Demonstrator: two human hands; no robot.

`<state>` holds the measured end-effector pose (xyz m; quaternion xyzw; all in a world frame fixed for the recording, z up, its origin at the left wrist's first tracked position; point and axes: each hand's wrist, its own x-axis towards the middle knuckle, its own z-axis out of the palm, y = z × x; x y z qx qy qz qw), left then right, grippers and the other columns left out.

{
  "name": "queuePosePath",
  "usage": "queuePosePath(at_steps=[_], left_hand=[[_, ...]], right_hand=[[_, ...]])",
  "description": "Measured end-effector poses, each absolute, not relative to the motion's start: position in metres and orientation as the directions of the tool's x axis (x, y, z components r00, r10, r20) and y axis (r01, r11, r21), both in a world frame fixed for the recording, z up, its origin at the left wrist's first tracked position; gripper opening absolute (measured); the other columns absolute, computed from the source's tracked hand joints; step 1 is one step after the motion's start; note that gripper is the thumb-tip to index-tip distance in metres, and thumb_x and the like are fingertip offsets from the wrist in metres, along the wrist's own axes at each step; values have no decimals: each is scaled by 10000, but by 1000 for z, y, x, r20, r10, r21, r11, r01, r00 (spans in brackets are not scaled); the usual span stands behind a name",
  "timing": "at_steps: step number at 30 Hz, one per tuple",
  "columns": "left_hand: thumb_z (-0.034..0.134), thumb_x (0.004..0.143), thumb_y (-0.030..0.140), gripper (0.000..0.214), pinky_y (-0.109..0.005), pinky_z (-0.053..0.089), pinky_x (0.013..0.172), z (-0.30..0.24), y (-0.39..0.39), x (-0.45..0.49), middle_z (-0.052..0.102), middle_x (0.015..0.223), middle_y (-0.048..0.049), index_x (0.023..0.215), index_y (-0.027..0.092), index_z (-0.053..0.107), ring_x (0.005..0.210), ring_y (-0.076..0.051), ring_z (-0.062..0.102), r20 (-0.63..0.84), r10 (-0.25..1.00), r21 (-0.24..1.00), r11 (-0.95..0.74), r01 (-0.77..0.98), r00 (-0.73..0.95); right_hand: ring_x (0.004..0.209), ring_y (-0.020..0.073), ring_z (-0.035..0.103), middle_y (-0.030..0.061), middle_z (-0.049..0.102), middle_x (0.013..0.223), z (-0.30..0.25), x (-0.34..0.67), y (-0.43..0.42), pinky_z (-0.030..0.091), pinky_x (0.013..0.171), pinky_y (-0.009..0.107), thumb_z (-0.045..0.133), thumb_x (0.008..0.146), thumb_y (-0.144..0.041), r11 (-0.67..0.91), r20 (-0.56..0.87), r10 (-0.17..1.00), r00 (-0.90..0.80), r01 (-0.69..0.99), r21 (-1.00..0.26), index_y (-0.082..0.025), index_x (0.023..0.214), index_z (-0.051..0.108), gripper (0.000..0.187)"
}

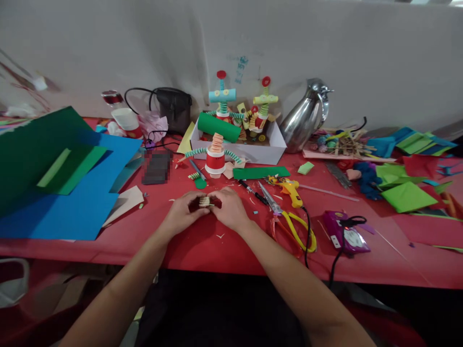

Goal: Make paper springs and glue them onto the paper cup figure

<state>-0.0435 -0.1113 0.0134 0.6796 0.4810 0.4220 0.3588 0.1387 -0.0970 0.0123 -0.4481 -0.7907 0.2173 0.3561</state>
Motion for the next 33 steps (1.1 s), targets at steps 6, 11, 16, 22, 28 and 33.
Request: queuePosePath(at_steps=[6,11,16,22,28,33], left_hand=[[709,721,177,236,-378,439,907,13,-110,-43,741,928,-40,930,280,751,912,-246,644,192,967,901,-242,359,169],[640,720,96,280,-348,445,880,11,-109,-41,739,888,-31,902,276,752,856,-227,645,234,958,867,-283,411,165],[584,697,64,299,-339,446,873,15,-98,-47,732,850,-28,828,274,751,839,-227,629,206,931,851,-322,416,301],[626,752,159,194,-366,439,928,12,-96,-48,716,906,-56,874,260,739,931,-240,617,251,916,849,-364,383,314],[636,831,338,227,-350,473,836,11,-99,-51,710,1003,-77,1026,232,683,916,-228,639,247,904,832,-382,403,348],[682,789,304,235,-338,472,820,10,-101,-50,720,980,-64,1010,225,684,898,-226,649,215,938,867,-311,388,271]], right_hand=[[918,234,578,45,701,943,8,140,-98,450,815,373,729,791,-204,516,351,855,-382,554,-653,-238,971,670,192],[966,237,559,43,688,974,10,144,-98,439,828,361,763,765,-246,519,324,849,-417,544,-659,-229,991,651,252],[822,196,564,22,657,813,7,144,-93,427,750,313,677,811,-140,511,308,855,-418,574,-640,-215,875,666,99],[841,210,607,43,689,864,1,141,-95,459,767,336,617,816,-120,478,322,876,-360,553,-683,-219,907,677,148],[854,221,650,47,715,934,2,138,-99,501,779,361,642,824,-257,387,284,915,-286,431,-815,-235,953,674,135],[851,220,645,59,692,944,-1,138,-98,520,769,363,648,813,-289,365,276,925,-260,410,-836,-219,972,647,174]])
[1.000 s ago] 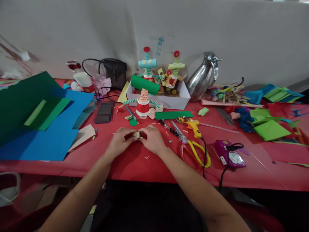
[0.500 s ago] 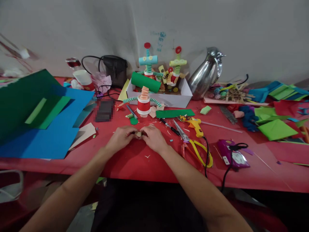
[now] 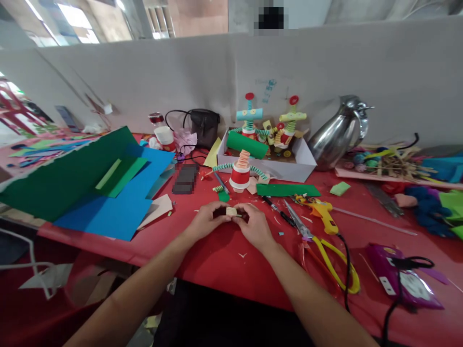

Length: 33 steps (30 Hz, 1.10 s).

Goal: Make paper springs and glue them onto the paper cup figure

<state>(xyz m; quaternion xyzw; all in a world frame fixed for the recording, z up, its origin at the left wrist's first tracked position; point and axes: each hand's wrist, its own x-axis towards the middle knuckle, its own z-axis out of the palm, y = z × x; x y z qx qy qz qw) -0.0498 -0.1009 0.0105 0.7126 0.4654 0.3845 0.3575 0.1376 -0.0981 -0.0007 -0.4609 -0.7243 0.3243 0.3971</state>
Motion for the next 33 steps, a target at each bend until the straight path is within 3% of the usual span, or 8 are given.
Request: queuePosePath(at_steps=[7,14,16,18,22,25,29,33], left_hand=[[634,781,204,128,-311,464,754,8,-100,-50,711,832,-27,888,225,700,785,-198,639,209,959,891,-268,367,194],[615,825,276,155,-304,484,755,10,-100,-54,712,912,-46,936,198,690,827,-194,636,193,919,852,-330,406,343],[538,886,303,237,-343,480,861,16,-89,-72,714,1068,-67,1054,222,684,961,-217,641,241,928,767,-361,530,284],[540,881,289,353,-416,406,1003,24,-69,-99,669,1219,-101,1216,228,629,1141,-266,580,361,926,589,-319,743,111],[491,902,290,622,-536,317,1038,38,-21,-159,633,1283,-151,1497,199,333,1323,-360,418,343,928,329,30,944,-149],[432,942,349,630,-540,280,1046,38,3,-184,657,1259,-138,1528,204,256,1371,-355,354,307,951,187,-25,982,-35],[401,959,394,585,-558,228,1064,32,13,-193,661,1253,-140,1513,236,304,1368,-342,364,288,950,17,-129,991,119],[431,952,414,594,-570,244,1053,31,16,-195,659,1250,-151,1508,241,314,1339,-340,409,289,948,-6,-141,990,136]], right_hand=[[905,224,633,64,670,1023,-2,134,-100,508,800,365,691,805,-364,391,267,905,-331,400,-829,-232,1047,586,294],[849,206,637,36,685,920,3,134,-104,482,760,331,616,850,-311,388,257,910,-325,454,-802,-225,950,586,135],[862,210,639,45,682,938,2,136,-104,484,771,333,614,841,-282,392,274,914,-299,475,-788,-219,966,575,145],[865,208,640,50,675,952,0,136,-104,489,780,335,607,835,-264,389,287,918,-273,484,-784,-215,975,565,154],[851,206,635,50,664,948,2,135,-107,496,778,337,613,837,-288,386,289,920,-265,486,-784,-217,984,559,172],[858,215,627,58,658,966,3,134,-108,496,775,347,618,842,-302,382,280,922,-267,517,-766,-218,1003,557,192],[891,228,621,61,659,979,3,136,-109,493,789,361,596,862,-301,394,278,917,-286,535,-747,-218,1017,552,181],[903,234,618,65,656,992,1,136,-109,496,789,365,602,857,-296,398,283,916,-285,551,-733,-216,1042,551,208]])
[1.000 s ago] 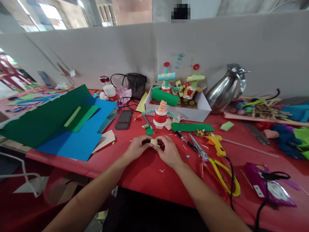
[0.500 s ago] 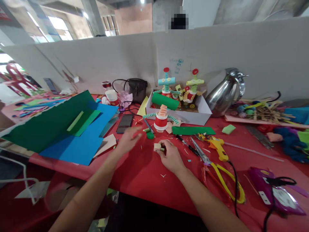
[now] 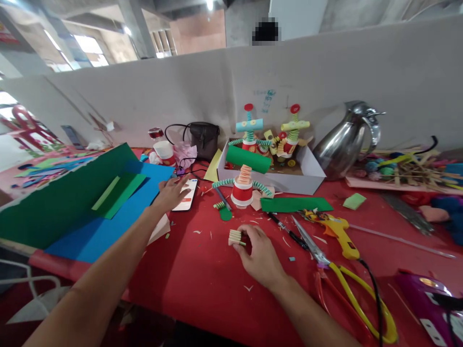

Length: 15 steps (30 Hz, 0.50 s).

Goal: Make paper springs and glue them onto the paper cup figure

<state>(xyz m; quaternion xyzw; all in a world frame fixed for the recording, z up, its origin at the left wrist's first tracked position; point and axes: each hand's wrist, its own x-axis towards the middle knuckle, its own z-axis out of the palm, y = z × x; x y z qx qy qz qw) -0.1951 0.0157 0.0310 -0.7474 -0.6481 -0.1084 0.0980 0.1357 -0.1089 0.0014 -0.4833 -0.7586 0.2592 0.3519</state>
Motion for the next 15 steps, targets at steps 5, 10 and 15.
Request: queuePosePath(at_steps=[5,10,15], left_hand=[[531,908,343,548,-566,294,1035,44,5,-185,658,1238,-167,1432,205,452,1323,-355,427,327,943,97,-92,991,56],[566,879,320,264,-416,441,960,53,-64,-116,711,1081,-96,1081,228,708,1049,-260,625,358,922,528,-328,783,144],[656,805,293,266,-354,491,864,36,-115,-40,718,1040,-71,1058,222,695,955,-220,652,141,952,854,-256,453,273]], right_hand=[[889,232,629,65,665,975,4,135,-109,501,777,354,608,852,-299,397,277,916,-291,548,-736,-217,1024,567,195],[844,219,655,51,692,940,7,134,-110,514,752,336,642,838,-334,359,246,928,-279,494,-792,-227,1003,599,201],[900,221,683,47,720,977,2,136,-107,521,801,345,641,847,-350,327,222,927,-303,361,-873,-241,1013,611,201]])
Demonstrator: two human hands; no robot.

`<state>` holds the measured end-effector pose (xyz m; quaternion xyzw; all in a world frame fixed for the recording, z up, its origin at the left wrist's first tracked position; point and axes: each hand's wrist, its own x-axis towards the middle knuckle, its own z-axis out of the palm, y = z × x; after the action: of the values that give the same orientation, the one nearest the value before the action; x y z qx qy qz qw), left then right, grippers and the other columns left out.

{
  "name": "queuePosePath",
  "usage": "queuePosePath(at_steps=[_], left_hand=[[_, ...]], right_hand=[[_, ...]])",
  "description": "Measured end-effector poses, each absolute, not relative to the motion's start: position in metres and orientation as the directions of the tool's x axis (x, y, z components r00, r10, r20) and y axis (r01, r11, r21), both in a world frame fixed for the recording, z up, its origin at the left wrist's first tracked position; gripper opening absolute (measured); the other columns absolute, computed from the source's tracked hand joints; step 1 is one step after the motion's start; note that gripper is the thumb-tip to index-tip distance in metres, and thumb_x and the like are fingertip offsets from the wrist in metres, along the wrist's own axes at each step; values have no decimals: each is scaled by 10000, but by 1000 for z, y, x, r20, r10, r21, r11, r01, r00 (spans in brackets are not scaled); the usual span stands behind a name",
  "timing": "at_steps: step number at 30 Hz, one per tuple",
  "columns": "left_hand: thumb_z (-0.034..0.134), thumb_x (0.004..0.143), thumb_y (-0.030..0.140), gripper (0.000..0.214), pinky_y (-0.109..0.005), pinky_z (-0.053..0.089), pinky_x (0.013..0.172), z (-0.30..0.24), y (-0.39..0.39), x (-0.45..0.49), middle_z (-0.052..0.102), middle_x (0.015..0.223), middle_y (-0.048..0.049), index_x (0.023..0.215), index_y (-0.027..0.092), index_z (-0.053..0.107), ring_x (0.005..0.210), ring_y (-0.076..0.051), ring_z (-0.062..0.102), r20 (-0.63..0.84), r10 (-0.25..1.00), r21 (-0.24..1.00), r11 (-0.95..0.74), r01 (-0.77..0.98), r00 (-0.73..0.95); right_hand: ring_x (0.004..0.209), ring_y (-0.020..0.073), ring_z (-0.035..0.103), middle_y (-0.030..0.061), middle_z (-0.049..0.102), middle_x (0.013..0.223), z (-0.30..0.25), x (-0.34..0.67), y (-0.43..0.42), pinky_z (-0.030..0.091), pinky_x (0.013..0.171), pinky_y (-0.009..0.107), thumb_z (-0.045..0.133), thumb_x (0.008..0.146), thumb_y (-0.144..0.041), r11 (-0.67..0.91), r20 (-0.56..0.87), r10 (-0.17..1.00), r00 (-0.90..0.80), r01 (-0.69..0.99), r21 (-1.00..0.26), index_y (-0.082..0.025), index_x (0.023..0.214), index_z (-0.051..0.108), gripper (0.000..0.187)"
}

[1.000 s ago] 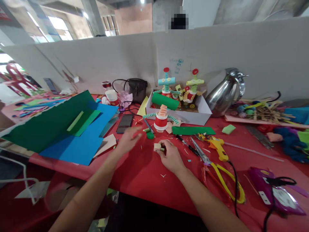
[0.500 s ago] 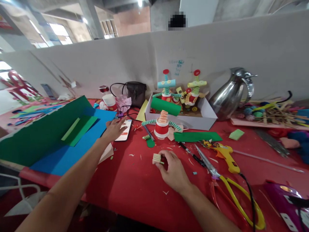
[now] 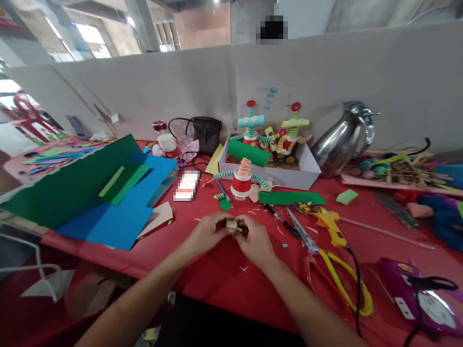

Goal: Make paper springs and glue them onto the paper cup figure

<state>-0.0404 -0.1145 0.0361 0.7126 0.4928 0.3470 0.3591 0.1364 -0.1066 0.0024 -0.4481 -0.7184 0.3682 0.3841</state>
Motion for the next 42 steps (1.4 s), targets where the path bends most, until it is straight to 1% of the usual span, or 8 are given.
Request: queuePosePath(at_steps=[6,12,16,20,24,27,34,42], left_hand=[[665,749,218,171,-319,497,785,22,-101,-24,714,883,-69,905,152,678,822,-183,649,-45,989,996,34,80,140],[669,766,268,175,-321,497,811,20,-107,-28,715,910,-55,917,181,681,872,-193,651,119,979,976,-146,162,165],[640,778,213,176,-344,493,852,19,-104,-31,718,939,-55,949,197,681,883,-194,652,282,950,915,-309,260,135],[590,828,204,144,-316,501,809,22,-104,-32,706,927,-47,950,210,666,862,-178,645,411,897,818,-441,370,162],[558,862,207,131,-309,504,791,27,-109,-32,705,885,-43,928,212,671,831,-174,648,461,866,753,-496,433,192],[588,851,227,117,-323,509,825,27,-109,-31,708,889,-45,920,208,681,857,-182,655,438,882,797,-469,381,170],[692,777,270,372,-382,523,899,19,-100,-35,701,1116,-96,1137,193,635,1012,-218,663,241,946,955,-271,118,219],[712,736,240,232,-435,493,910,11,-93,-46,747,975,-50,965,256,749,975,-259,653,249,946,786,-323,527,207]], right_hand=[[936,230,695,63,727,999,-6,143,-97,544,811,356,662,816,-357,233,183,954,-237,207,-950,-225,1022,604,251],[860,216,696,52,730,929,-3,140,-100,542,774,348,696,790,-372,265,219,956,-197,249,-931,-218,978,634,251],[821,204,688,33,732,892,3,138,-99,546,760,338,783,699,-395,256,234,958,-165,124,-959,-212,964,652,348],[818,199,684,31,744,892,14,140,-103,539,763,338,742,757,-436,283,259,947,-189,117,-952,-218,918,694,275],[722,187,672,25,739,796,23,139,-109,528,675,311,749,758,-431,294,270,948,-169,132,-947,-210,815,693,235],[717,193,674,28,742,794,22,140,-109,532,668,318,768,736,-417,270,254,953,-167,75,-960,-207,810,696,234],[909,208,661,31,733,992,14,145,-100,501,844,352,754,775,-304,408,389,913,-125,293,-864,-246,1008,712,244],[999,237,574,68,707,1031,4,142,-97,445,891,387,731,812,-261,509,377,860,-343,552,-660,-219,1068,674,266]])
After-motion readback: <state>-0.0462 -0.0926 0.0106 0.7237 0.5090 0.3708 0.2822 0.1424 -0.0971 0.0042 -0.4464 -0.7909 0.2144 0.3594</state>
